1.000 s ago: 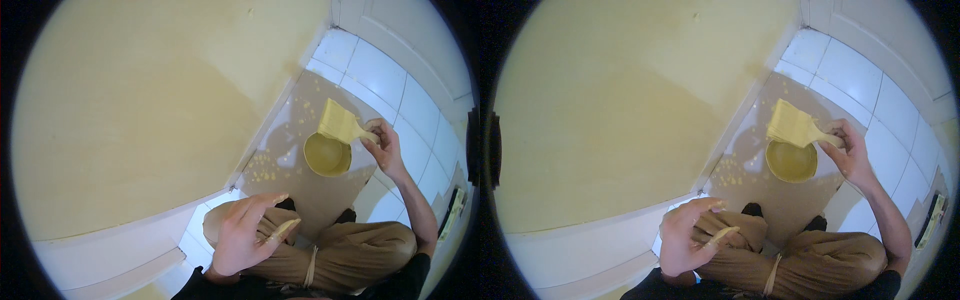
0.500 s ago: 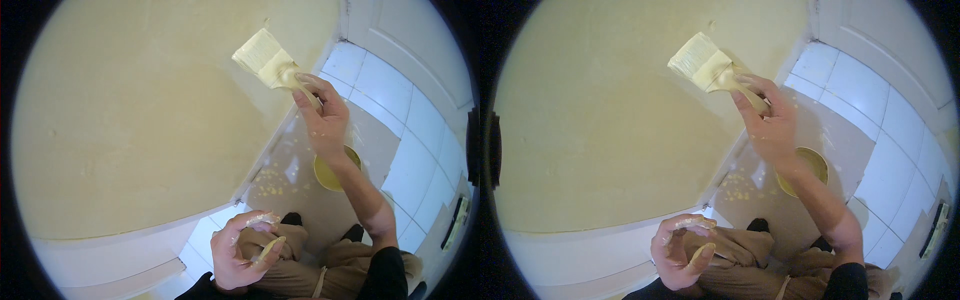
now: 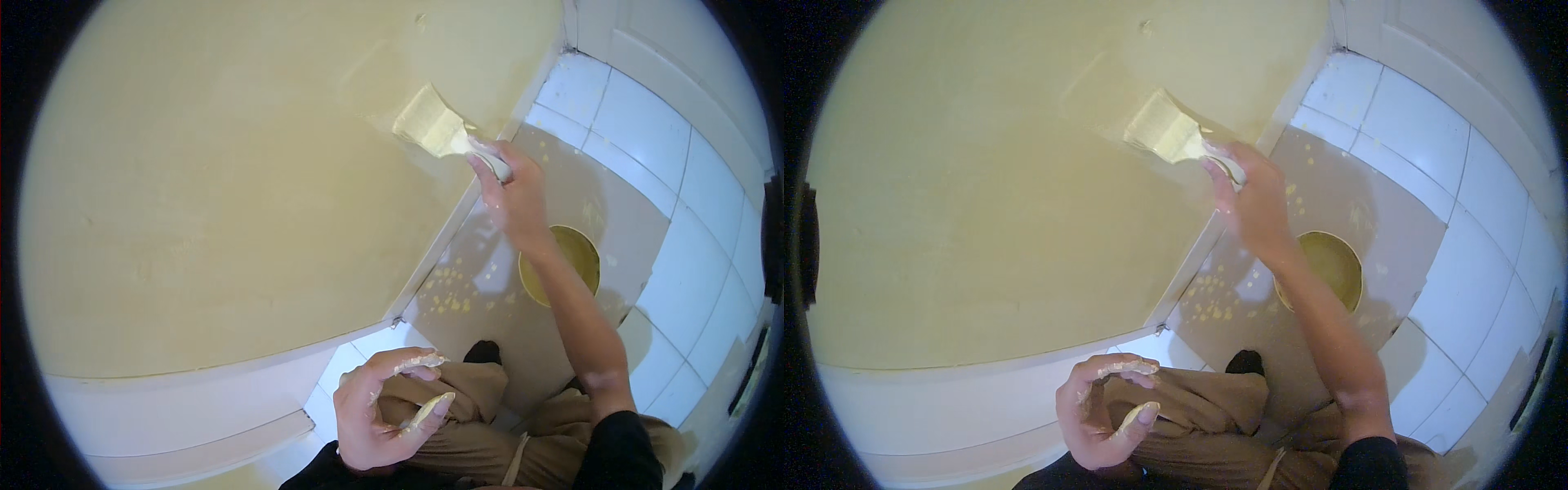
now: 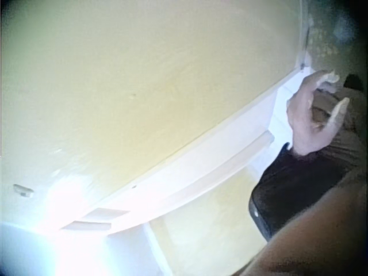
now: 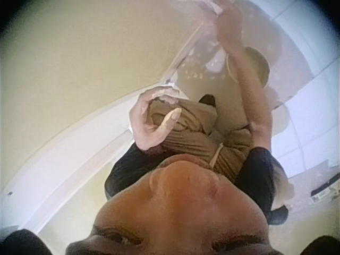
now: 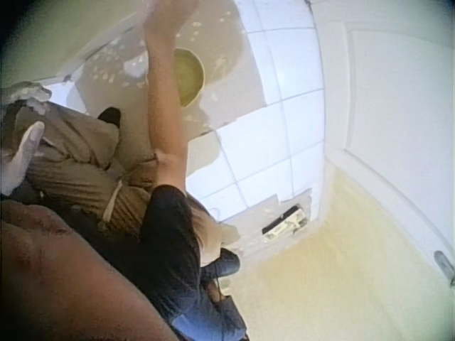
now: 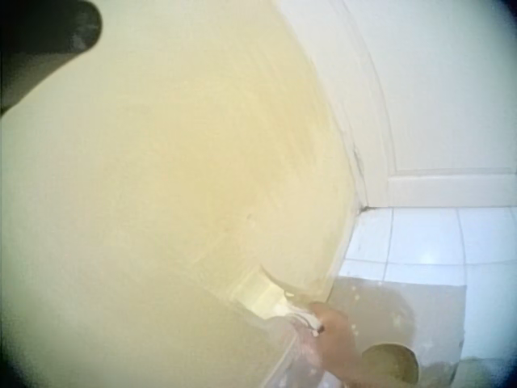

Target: The person paints a wall by dipping a paint brush into a container of paint and brushing the paint onto the wall surface.

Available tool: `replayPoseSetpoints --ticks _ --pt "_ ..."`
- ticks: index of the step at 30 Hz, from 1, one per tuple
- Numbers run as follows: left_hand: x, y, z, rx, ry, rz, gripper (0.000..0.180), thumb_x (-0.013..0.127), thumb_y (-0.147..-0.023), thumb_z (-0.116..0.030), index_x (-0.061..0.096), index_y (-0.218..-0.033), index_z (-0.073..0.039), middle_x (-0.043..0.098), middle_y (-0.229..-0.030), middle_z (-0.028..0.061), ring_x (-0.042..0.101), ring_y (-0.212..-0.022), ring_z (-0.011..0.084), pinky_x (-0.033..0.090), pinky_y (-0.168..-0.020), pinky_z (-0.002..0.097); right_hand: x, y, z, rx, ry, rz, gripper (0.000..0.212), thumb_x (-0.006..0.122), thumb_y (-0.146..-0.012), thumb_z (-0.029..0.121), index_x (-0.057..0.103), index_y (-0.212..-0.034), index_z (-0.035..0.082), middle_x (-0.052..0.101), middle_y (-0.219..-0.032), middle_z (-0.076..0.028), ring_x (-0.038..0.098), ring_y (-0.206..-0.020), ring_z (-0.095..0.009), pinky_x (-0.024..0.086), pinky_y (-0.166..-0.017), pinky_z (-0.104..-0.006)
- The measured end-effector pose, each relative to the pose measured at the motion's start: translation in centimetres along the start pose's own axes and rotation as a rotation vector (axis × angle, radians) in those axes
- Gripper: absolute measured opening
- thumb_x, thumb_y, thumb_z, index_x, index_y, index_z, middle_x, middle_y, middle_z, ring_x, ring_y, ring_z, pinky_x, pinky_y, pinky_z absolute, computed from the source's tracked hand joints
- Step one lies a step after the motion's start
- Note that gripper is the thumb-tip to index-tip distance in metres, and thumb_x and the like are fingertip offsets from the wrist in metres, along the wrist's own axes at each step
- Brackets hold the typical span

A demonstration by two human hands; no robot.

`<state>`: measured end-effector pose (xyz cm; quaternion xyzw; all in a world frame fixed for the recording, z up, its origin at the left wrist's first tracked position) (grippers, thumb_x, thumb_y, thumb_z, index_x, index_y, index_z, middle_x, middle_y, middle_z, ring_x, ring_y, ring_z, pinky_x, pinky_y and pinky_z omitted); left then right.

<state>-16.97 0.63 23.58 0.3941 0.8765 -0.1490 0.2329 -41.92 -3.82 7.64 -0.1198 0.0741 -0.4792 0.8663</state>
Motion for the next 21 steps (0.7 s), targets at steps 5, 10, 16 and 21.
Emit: replayPoseSetpoints --ticks 5,10,16,21 --pt "0.8 0.2 -0.6 -0.006 0.050 -0.006 0.049 0.083 -0.076 0.000 0.063 -0.120 0.004 0.073 -0.108 0.0164 0.072 -0.088 0.0206 0.055 -0.081 0.0305 -3.6 1.5 1.0 -0.103 0.314 -0.021 0.020 0.071 -0.089 0.014 0.072 -0.107 0.006 0.073 -0.100 -0.016 0.070 -0.092 -0.036 0.054 -0.079 -0.0430" --pt "1.3 0.4 -1.2 -0.006 0.045 0.021 0.048 0.082 -0.077 0.001 0.063 -0.121 0.004 0.072 -0.108 0.0162 0.071 -0.089 0.0200 0.055 -0.082 0.0309 -2.5 -0.3 3.7 -0.207 0.481 -0.007 0.020 0.070 -0.088 0.017 0.073 -0.105 0.007 0.072 -0.093 -0.016 0.068 -0.087 -0.037 0.052 -0.082 -0.0474" --pt "0.8 1.3 -0.5 -0.084 -0.014 0.036 0.046 0.077 -0.083 -0.003 0.055 -0.124 0.004 0.066 -0.115 0.0211 0.068 -0.097 0.0256 0.052 -0.092 0.0394 -1.8 -3.5 12.4 -0.176 0.432 0.107 0.017 0.067 -0.084 0.017 0.073 -0.097 0.007 0.071 -0.085 -0.019 0.069 -0.086 -0.039 0.055 -0.077 -0.0482" --pt "0.3 1.7 -0.3 -0.081 0.003 -0.008 0.047 0.077 -0.084 -0.009 0.054 -0.123 0.005 0.065 -0.116 0.0206 0.068 -0.096 0.0257 0.052 -0.092 0.0398 -2.7 -4.2 14.5 -0.302 0.472 -0.018 0.016 0.072 -0.084 0.015 0.074 -0.097 0.006 0.070 -0.079 -0.015 0.066 -0.072 -0.037 0.052 -0.068 -0.0450"
Point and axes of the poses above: each hand's wrist, its own y-axis away from the middle knuckle, its own x-axis out of the palm, z = x × y, the point moved 1 cm from there along -y, towards the middle knuckle
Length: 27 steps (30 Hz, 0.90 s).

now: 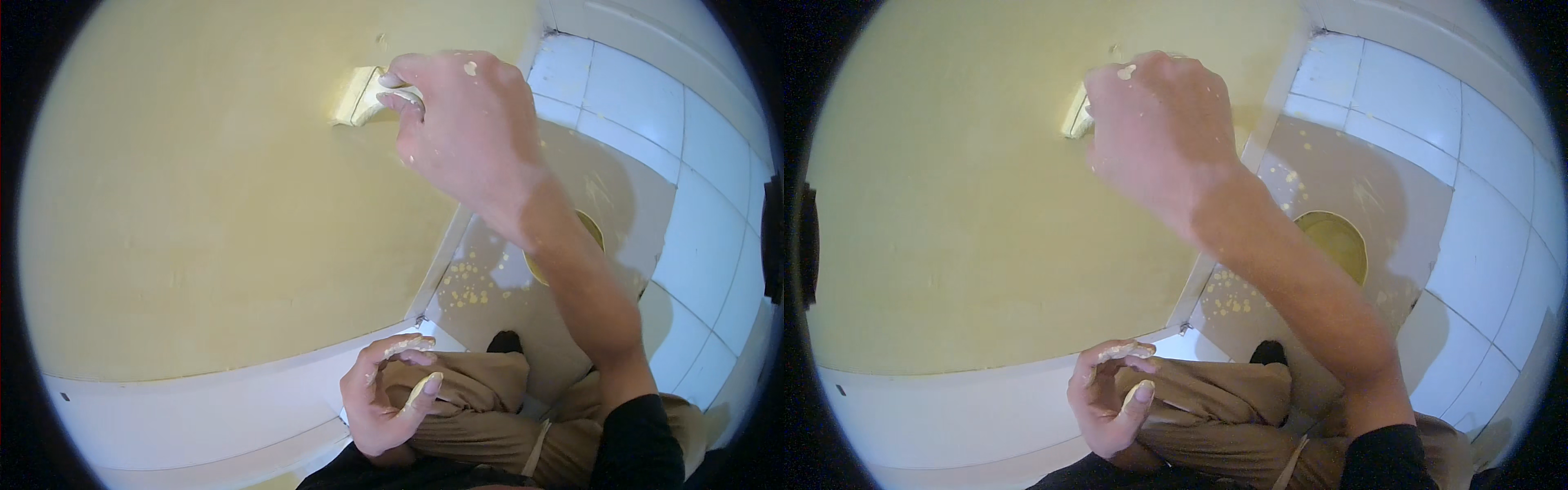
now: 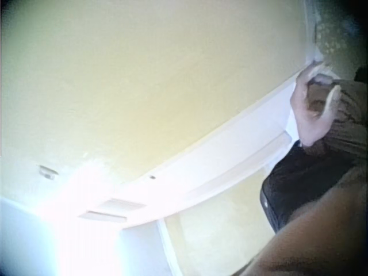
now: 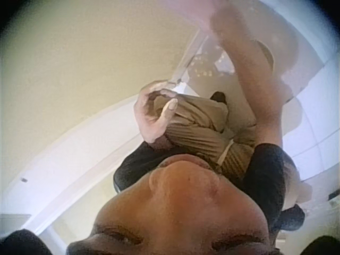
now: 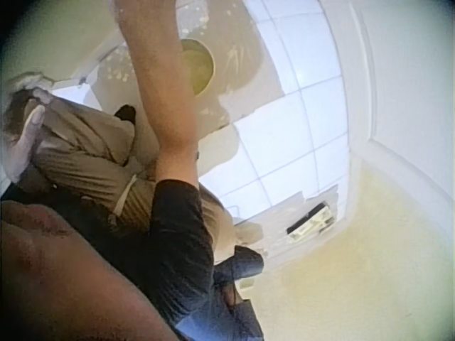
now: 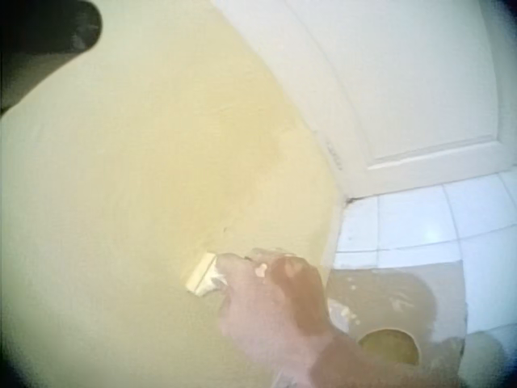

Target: The person paints a wall by dipping a paint brush into a container of paint and brushing the paint onto the wall surface.

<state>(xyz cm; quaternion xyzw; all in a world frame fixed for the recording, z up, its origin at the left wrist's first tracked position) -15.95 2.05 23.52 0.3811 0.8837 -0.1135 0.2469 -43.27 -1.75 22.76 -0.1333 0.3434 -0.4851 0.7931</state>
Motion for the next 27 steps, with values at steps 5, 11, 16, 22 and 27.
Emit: replayPoseSetpoints --ticks 5,11,16,22,27 --pt "-0.4 0.0 -0.5 0.028 0.054 -0.038 0.048 0.077 -0.078 0.005 0.058 -0.122 0.006 0.068 -0.115 0.0202 0.068 -0.096 0.0207 0.052 -0.090 0.0336 0.5 1.4 -0.3 -0.067 -0.162 -0.154 0.021 0.072 -0.084 0.014 0.075 -0.104 0.009 0.071 -0.084 -0.014 0.067 -0.076 -0.034 0.052 -0.069 -0.0416" --pt "-0.8 0.1 0.3 0.048 0.096 -0.003 0.049 0.078 -0.078 0.004 0.058 -0.123 0.006 0.068 -0.115 0.0224 0.068 -0.096 0.0235 0.053 -0.090 0.0358 7.6 6.3 -5.9 0.048 -0.267 0.021 0.017 0.068 -0.084 0.018 0.069 -0.097 0.008 0.069 -0.093 -0.019 0.068 -0.084 -0.039 0.055 -0.073 -0.0486" --pt "-0.7 -0.4 0.3 0.092 0.114 0.022 0.050 0.078 -0.077 0.004 0.057 -0.123 0.007 0.067 -0.115 0.0230 0.068 -0.097 0.0247 0.053 -0.090 0.0371 7.9 9.3 -10.5 0.172 -0.151 0.095 0.015 0.068 -0.083 0.016 0.068 -0.095 0.007 0.068 -0.088 -0.019 0.067 -0.081 -0.039 0.054 -0.071 -0.0504" --pt "-1.1 -0.5 0.1 0.097 0.175 0.024 0.051 0.079 -0.077 0.003 0.058 -0.123 0.007 0.068 -0.115 0.0227 0.068 -0.099 0.0249 0.052 -0.091 0.0369 5.6 9.8 -10.4 0.116 0.058 0.179 0.014 0.067 -0.078 0.011 0.068 -0.091 0.004 0.066 -0.078 -0.021 0.066 -0.077 -0.041 0.051 -0.065 -0.0512" --pt "-1.0 -0.5 0.3 0.079 0.116 0.018 0.052 0.078 -0.078 0.003 0.057 -0.125 0.007 0.067 -0.116 0.0231 0.068 -0.100 0.0249 0.052 -0.092 0.0375 6.6 5.4 -6.5 -0.107 0.099 0.050 0.009 0.065 -0.073 0.008 0.068 -0.081 0.004 0.066 -0.073 -0.017 0.068 -0.074 -0.036 0.052 -0.061 -0.0488"
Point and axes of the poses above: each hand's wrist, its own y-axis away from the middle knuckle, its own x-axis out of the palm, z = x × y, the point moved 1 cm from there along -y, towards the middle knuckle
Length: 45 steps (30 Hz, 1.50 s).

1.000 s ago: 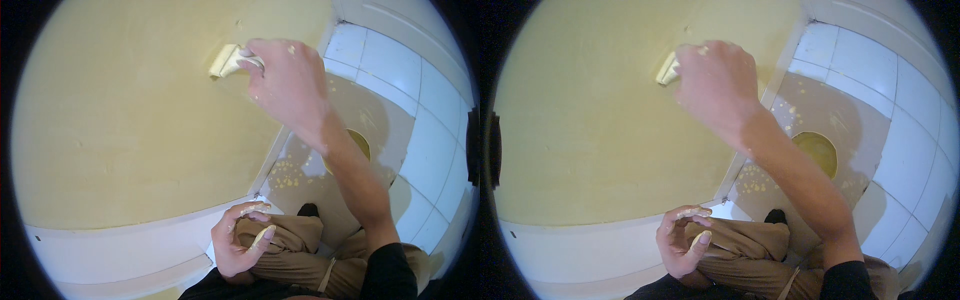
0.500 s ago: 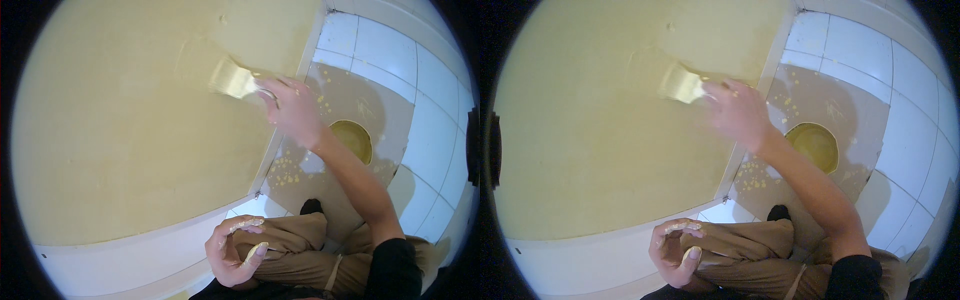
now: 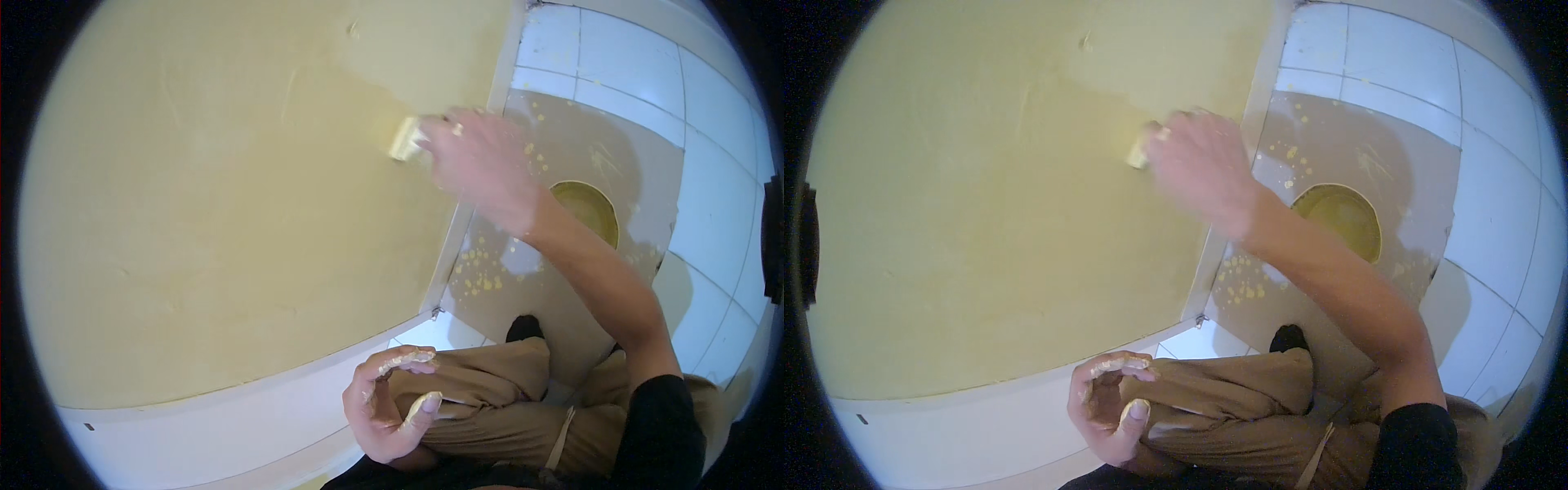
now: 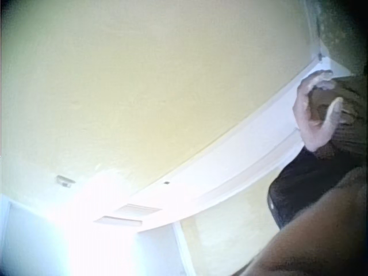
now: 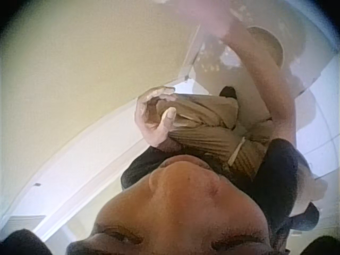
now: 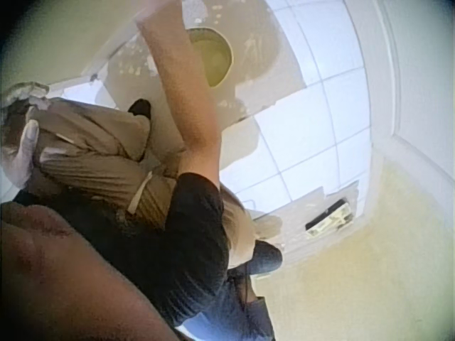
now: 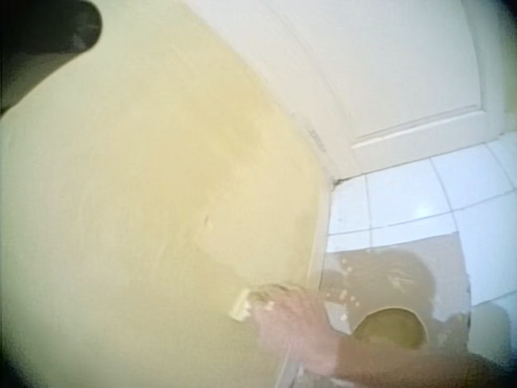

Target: The person paints a wall by dipping a paint brush into a container of paint and brushing the paint onto the wall surface.

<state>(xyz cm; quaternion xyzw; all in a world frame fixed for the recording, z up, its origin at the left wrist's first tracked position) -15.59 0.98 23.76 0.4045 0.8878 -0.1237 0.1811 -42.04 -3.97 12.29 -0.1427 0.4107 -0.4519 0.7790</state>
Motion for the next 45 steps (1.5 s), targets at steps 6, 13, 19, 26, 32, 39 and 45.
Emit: replayPoseSetpoints --ticks 6,13,19,26,32,39,45 --pt "-0.1 0.5 0.3 -0.021 -0.059 0.014 0.050 0.077 -0.079 0.003 0.057 -0.125 0.006 0.067 -0.118 0.0227 0.067 -0.104 0.0246 0.051 -0.094 0.0373 -6.8 -5.9 4.7 -0.053 -0.080 -0.090 0.013 0.065 -0.081 0.008 0.074 -0.090 0.009 0.067 -0.079 -0.015 0.067 -0.078 -0.036 0.051 -0.064 -0.0483" --pt "-0.4 0.7 0.3 -0.030 -0.046 0.035 0.050 0.079 -0.079 0.003 0.058 -0.124 0.006 0.067 -0.119 0.0227 0.067 -0.106 0.0253 0.051 -0.096 0.0375 -6.8 -3.9 4.6 -0.137 -0.157 -0.250 0.015 0.063 -0.081 0.014 0.071 -0.090 0.004 0.067 -0.078 -0.017 0.069 -0.073 -0.035 0.053 -0.063 -0.0491" --pt "-0.3 0.3 0.0 0.012 -0.082 0.142 0.051 0.080 -0.078 0.003 0.059 -0.124 0.007 0.067 -0.119 0.0230 0.068 -0.106 0.0259 0.052 -0.095 0.0375 3.1 3.4 -1.5 0.108 -0.286 -0.040 0.029 0.071 -0.087 0.015 0.070 -0.115 0.008 0.065 -0.085 -0.014 0.065 -0.076 -0.035 0.054 -0.067 -0.0452" --pt "0.6 0.3 -0.5 0.033 -0.082 0.159 0.053 0.081 -0.077 0.002 0.058 -0.125 0.007 0.067 -0.118 0.0232 0.067 -0.107 0.0277 0.052 -0.097 0.0391 3.9 6.7 -5.9 0.121 -0.049 0.089 0.023 0.064 -0.087 0.013 0.067 -0.109 0.006 0.065 -0.088 -0.019 0.068 -0.082 -0.039 0.055 -0.071 -0.0494" --pt "0.4 0.8 -0.6 0.033 -0.060 0.188 0.053 0.081 -0.077 0.001 0.058 -0.124 0.008 0.067 -0.118 0.0229 0.067 -0.108 0.0288 0.051 -0.098 0.0403 2.7 5.8 -5.7 0.140 0.104 0.316 0.007 0.063 -0.079 0.005 0.066 -0.084 0.001 0.066 -0.082 -0.022 0.068 -0.081 -0.040 0.055 -0.070 -0.0498" --pt "-0.1 1.0 0.0 0.021 -0.157 0.165 0.053 0.073 -0.083 -0.012 0.051 -0.127 0.009 0.065 -0.115 0.0250 0.066 -0.107 0.0320 0.050 -0.099 0.0454 2.0 1.7 -2.2 -0.038 0.062 0.092 0.011 0.063 -0.074 0.005 0.066 -0.083 0.000 0.065 -0.078 -0.020 0.069 -0.079 -0.037 0.055 -0.063 -0.0485" --pt "-0.1 0.3 0.4 0.015 -0.134 0.185 0.053 0.073 -0.083 -0.013 0.051 -0.126 0.009 0.064 -0.115 0.0253 0.066 -0.107 0.0326 0.049 -0.100 0.0454 -2.4 -0.4 -0.2 -0.052 -0.079 -0.118 0.021 0.064 -0.076 0.009 0.068 -0.095 0.000 0.065 -0.078 -0.019 0.070 -0.081 -0.036 0.055 -0.064 -0.0483"
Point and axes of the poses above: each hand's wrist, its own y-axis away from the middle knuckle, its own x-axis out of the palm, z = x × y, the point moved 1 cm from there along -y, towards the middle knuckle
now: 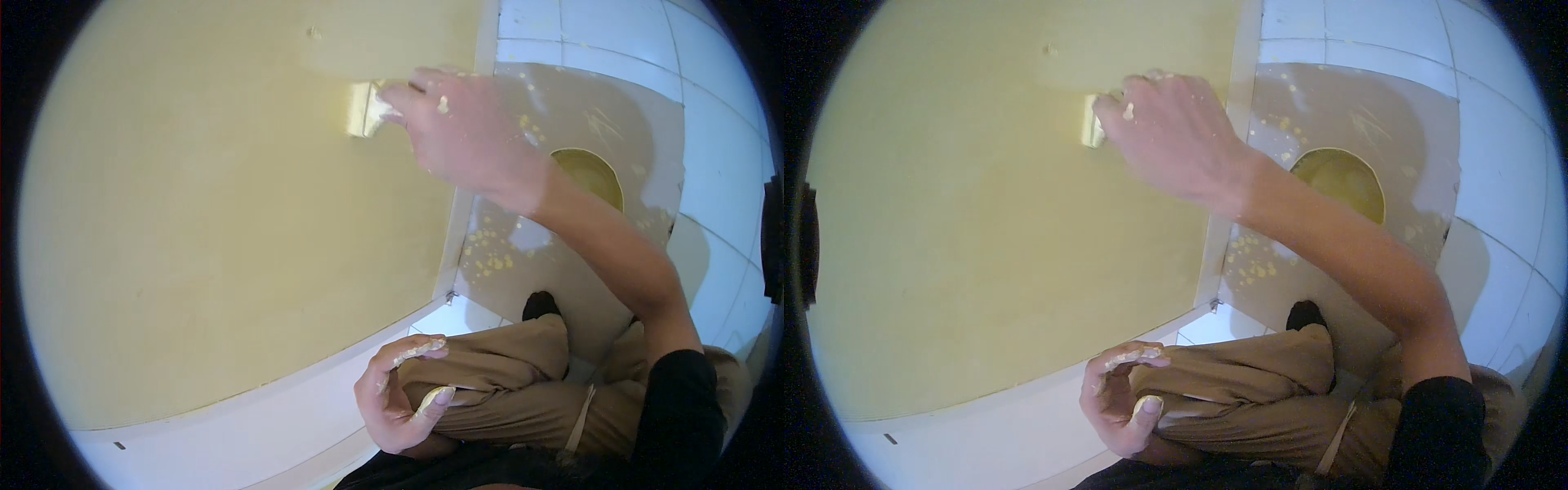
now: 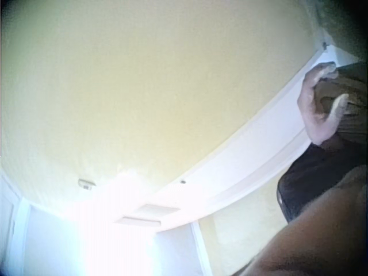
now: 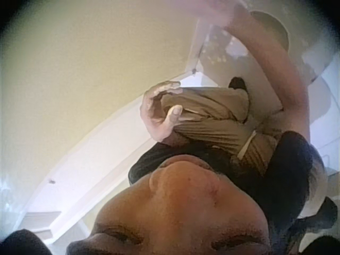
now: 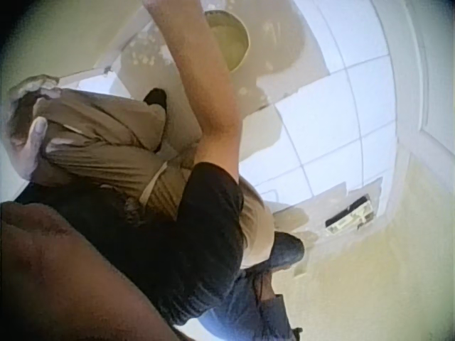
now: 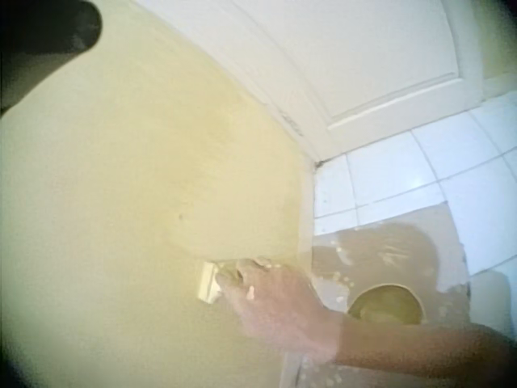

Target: The person paints a wall by dipping a paint brush into a container of paint and brushing the paint onto the wall surface.

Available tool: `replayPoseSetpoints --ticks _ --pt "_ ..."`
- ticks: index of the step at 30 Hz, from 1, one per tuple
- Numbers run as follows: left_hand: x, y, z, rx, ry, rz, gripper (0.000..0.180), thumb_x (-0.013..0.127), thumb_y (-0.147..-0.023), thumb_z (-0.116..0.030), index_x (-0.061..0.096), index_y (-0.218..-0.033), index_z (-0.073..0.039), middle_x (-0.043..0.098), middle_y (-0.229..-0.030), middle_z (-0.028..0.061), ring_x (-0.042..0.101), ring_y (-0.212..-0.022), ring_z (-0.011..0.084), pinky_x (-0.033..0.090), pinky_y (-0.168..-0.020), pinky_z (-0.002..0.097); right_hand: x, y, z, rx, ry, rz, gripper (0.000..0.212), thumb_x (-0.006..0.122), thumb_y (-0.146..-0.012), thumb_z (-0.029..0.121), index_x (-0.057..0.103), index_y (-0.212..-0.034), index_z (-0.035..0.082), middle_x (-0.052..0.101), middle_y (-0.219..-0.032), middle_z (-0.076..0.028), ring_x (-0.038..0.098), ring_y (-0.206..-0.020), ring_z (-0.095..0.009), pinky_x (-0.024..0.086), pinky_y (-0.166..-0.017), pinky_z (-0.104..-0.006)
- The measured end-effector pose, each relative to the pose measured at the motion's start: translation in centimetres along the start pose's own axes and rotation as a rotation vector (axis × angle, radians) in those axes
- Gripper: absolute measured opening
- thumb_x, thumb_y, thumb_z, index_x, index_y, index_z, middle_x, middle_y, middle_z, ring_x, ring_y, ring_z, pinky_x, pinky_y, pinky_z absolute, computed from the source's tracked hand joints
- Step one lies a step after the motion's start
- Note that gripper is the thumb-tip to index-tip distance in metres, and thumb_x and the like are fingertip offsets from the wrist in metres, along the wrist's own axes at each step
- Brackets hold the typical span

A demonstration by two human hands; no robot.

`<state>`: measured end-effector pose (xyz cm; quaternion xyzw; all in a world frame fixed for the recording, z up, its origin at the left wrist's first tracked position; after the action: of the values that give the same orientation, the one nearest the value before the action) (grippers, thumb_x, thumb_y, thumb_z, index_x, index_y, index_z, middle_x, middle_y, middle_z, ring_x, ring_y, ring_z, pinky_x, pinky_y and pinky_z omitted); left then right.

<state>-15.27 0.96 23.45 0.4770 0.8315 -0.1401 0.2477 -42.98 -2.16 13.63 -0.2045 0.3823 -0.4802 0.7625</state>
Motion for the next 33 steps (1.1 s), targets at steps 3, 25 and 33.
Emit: replayPoseSetpoints --ticks 3,25,33 --pt "-0.3 0.0 0.4 0.019 0.009 0.001 0.054 0.073 -0.083 -0.013 0.051 -0.126 0.009 0.065 -0.115 0.0251 0.066 -0.106 0.0327 0.050 -0.099 0.0454 -1.0 0.4 0.2 0.131 -0.137 -0.007 0.023 0.065 -0.082 0.013 0.068 -0.101 0.001 0.066 -0.082 -0.018 0.069 -0.082 -0.038 0.056 -0.070 -0.0491" --pt "-0.1 -0.3 -0.6 -0.002 0.068 -0.036 0.053 0.080 -0.077 -0.004 0.058 -0.123 0.008 0.068 -0.115 0.0225 0.067 -0.108 0.0311 0.050 -0.100 0.0444 6.0 8.3 -6.7 0.290 0.204 0.617 0.010 0.063 -0.077 0.008 0.072 -0.080 0.003 0.069 -0.078 -0.017 0.071 -0.077 -0.037 0.056 -0.064 -0.0467" --pt "0.0 0.0 0.7 -0.022 0.033 -0.044 0.055 0.079 -0.081 -0.015 0.054 -0.125 0.007 0.066 -0.110 0.0236 0.067 -0.103 0.0316 0.051 -0.097 0.0457 6.5 6.9 -5.4 0.168 0.142 0.391 0.014 0.066 -0.074 0.013 0.071 -0.082 0.002 0.068 -0.081 -0.019 0.070 -0.077 -0.036 0.055 -0.065 -0.0465"
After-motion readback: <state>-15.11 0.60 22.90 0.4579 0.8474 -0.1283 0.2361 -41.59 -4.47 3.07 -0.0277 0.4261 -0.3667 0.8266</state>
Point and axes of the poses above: each hand's wrist, its own y-axis away from the middle knuckle, its own x-axis out of the palm, z = x × y, the point moved 1 cm from there along -y, towards the middle knuckle
